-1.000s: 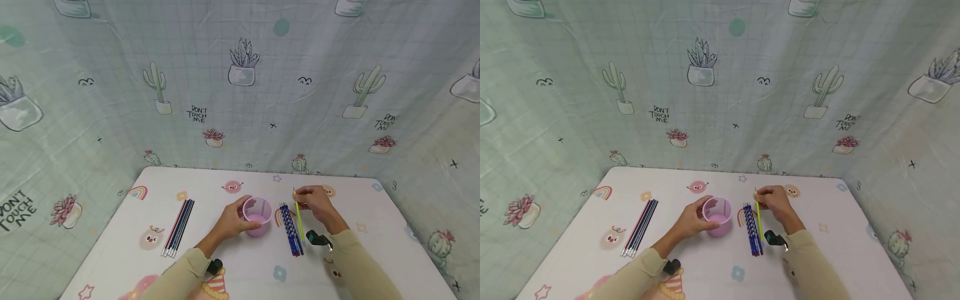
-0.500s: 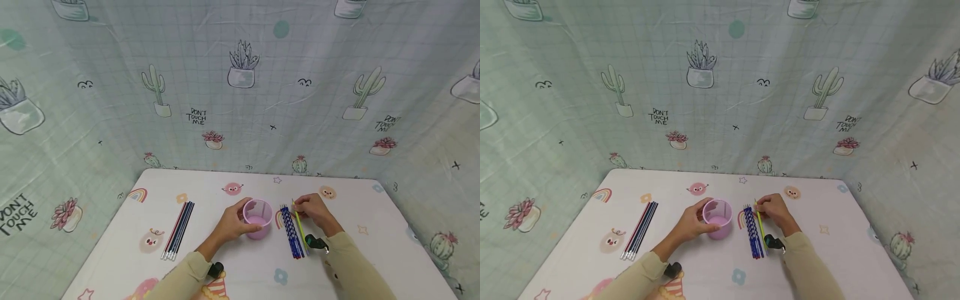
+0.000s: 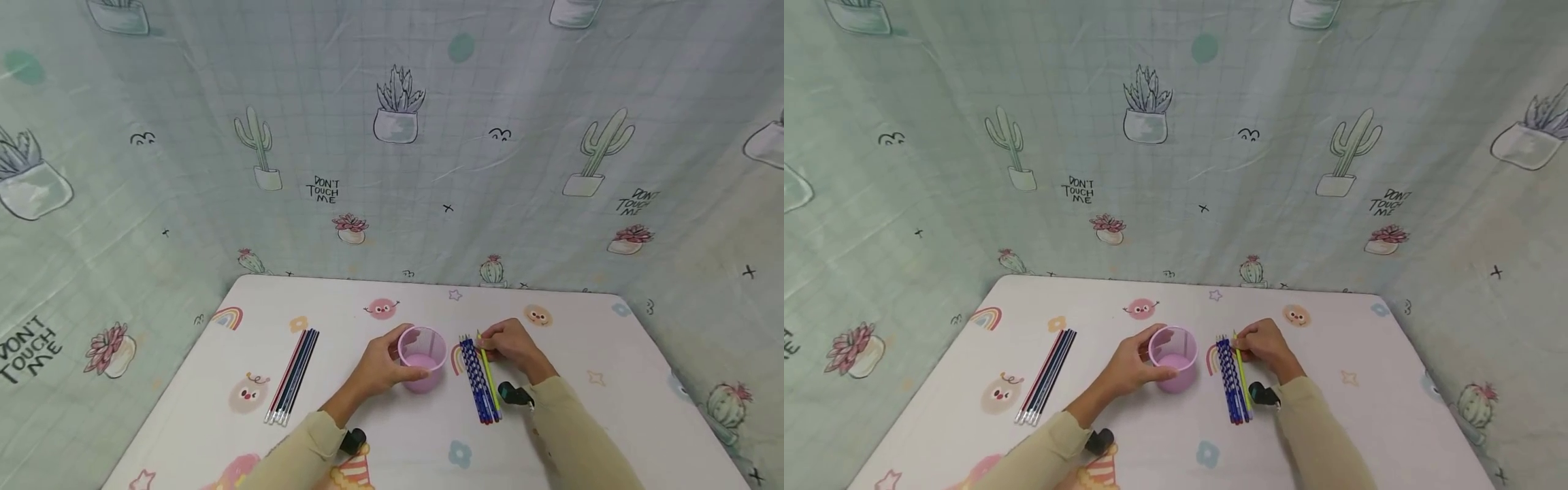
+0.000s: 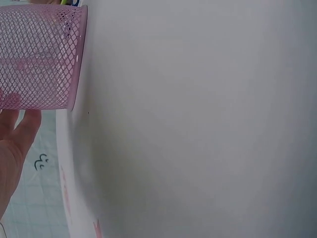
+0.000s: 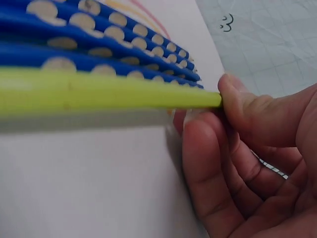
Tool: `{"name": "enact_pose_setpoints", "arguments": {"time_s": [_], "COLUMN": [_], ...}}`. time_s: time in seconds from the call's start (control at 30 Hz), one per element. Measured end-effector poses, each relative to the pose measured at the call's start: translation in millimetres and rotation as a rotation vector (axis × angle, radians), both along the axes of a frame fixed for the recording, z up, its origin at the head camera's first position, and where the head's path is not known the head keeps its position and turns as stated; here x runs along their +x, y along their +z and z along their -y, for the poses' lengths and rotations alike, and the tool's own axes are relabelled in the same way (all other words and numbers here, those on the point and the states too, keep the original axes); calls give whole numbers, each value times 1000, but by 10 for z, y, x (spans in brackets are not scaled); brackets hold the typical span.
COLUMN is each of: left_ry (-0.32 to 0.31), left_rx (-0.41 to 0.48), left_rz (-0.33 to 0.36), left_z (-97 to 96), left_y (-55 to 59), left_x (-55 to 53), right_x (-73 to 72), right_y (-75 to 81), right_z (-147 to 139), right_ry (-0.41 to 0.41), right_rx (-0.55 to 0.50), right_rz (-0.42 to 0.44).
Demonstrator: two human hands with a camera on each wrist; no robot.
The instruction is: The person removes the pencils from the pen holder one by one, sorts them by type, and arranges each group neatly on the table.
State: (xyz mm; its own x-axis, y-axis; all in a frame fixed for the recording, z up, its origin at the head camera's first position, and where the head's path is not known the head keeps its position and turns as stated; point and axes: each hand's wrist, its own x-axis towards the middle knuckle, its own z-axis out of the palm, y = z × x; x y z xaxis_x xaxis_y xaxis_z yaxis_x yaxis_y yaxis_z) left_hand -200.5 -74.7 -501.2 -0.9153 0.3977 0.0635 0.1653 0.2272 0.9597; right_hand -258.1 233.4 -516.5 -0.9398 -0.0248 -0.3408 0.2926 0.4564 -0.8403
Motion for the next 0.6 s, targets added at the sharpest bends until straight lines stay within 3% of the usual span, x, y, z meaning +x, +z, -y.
{"name": "enact_pose_setpoints", "arguments": {"time_s": [0.3, 0.6], "left_ry": [-12, -5], "left_rx": [-3, -21], "left_rz": [-5, 0], "left_z": [13, 37], "left_y": [1, -34], "left_x": [-45, -42], "right_x": [2, 53], "right_y": [42, 34], "right_z": [6, 60], "right_ry": [48, 13], "right_rx": [77, 96], "right_rz": [-16, -28]}}
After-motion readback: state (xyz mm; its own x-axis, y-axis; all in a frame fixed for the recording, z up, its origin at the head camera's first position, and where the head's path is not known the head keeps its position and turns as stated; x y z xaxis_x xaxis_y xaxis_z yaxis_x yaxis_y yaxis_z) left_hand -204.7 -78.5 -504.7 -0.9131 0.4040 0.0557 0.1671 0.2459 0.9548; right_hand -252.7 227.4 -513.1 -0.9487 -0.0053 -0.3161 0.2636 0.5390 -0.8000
